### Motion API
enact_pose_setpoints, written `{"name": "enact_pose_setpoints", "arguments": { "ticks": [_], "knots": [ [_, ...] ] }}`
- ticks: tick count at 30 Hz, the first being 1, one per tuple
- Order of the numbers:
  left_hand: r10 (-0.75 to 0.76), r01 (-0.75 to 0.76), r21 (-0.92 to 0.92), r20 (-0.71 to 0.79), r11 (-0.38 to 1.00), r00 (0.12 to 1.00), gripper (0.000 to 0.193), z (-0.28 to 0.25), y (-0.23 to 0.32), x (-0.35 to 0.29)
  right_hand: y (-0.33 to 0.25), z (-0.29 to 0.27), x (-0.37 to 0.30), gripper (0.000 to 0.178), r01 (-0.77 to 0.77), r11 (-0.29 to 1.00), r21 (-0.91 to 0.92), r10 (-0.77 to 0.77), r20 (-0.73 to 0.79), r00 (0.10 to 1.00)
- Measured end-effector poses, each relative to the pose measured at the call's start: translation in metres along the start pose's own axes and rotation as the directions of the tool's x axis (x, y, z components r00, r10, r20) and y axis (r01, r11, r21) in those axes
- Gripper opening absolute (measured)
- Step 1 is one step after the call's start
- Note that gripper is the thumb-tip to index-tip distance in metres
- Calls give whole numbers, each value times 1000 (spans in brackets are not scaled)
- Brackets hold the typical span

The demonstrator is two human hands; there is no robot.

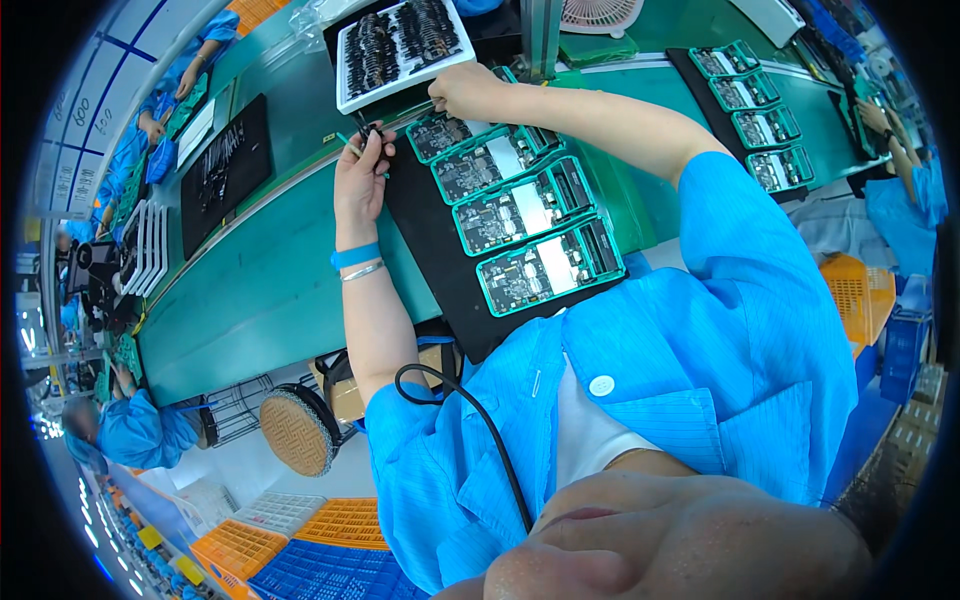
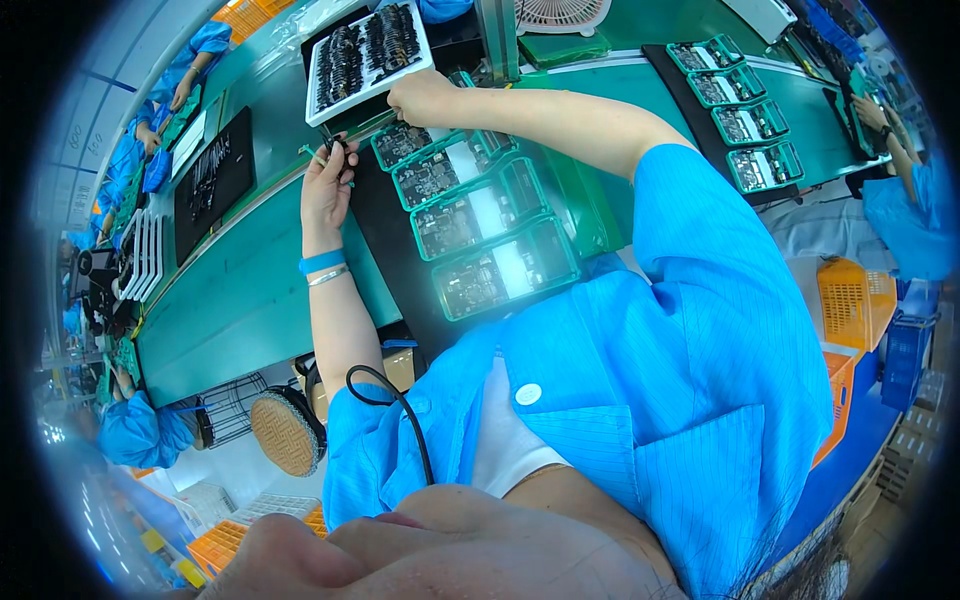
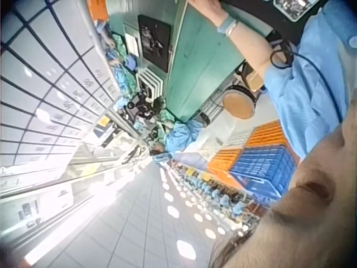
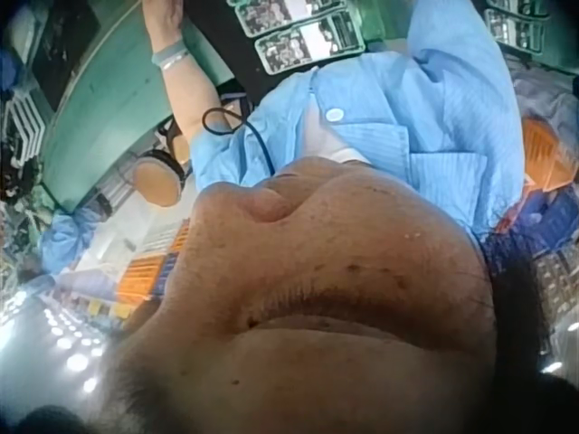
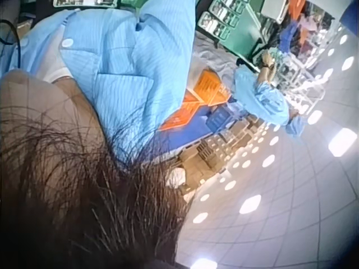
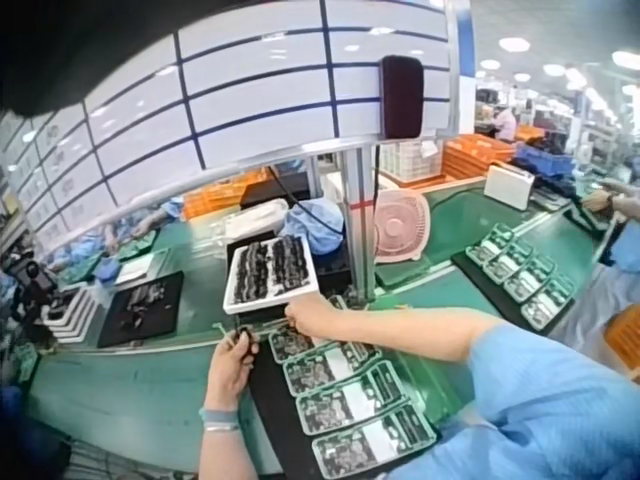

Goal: Assembling and inspecting printed circuit boards on an electronics production line.

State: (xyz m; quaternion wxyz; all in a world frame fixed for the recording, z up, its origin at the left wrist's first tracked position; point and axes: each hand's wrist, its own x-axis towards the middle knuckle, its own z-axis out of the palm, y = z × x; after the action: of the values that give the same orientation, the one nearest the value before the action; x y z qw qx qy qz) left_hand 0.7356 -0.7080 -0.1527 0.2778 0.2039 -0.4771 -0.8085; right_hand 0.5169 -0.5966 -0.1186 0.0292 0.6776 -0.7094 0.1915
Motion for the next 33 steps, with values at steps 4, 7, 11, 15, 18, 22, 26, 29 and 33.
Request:
{"name": "enact_pose_setpoints", "arguments": {
  "ticks": [4, 7, 11, 15, 18, 22, 26, 29, 33],
  "knots": [
    [-20, 19, 19, 22, 1000, 1000, 26, 8, 2, -1, 4, -1, -1, 11, -5, 999, 34, 6, -24, 1000],
    [-39, 38, 13, 36, 999, 999, 27, 5, 1, -2, 2, 1, 1, 10, 22, 1000, -14, -22, -19, 1000],
    [-50, 49, 13, 62, 999, 997, 28, 6, 2, -3, -1, -1, 2, 10, 39, 995, -88, -34, 55, 998],
    [-56, 55, 11, 104, 998, 993, 29, 9, 1, -4, -2, -3, -2, 5, 28, 999, -36, -28, -8, 1000],
    [-66, 67, -4, 113, 998, 991, 27, 8, -1, -5, -14, -10, -8, 17, 277, 959, 60, -241, -341, 909],
    [-93, 94, -13, 101, 995, 991, 25, 15, -3, -9, -30, -20, -9, 38, 526, 843, -115, -538, -207, 817],
    [-108, 108, 10, 173, 994, 979, 25, 10, -2, -9, -36, -20, -8, 33, 521, 838, -162, -544, -186, 818],
    [-103, 100, 23, 196, 995, 975, 24, 14, -4, -8, -32, -24, -9, 27, 586, 796, -151, -605, -216, 766],
    [-101, 94, 44, 218, 995, 971, 23, 16, -8, -7, -31, -23, -12, 24, 570, 806, -158, -588, -119, 800]
  ]
}}
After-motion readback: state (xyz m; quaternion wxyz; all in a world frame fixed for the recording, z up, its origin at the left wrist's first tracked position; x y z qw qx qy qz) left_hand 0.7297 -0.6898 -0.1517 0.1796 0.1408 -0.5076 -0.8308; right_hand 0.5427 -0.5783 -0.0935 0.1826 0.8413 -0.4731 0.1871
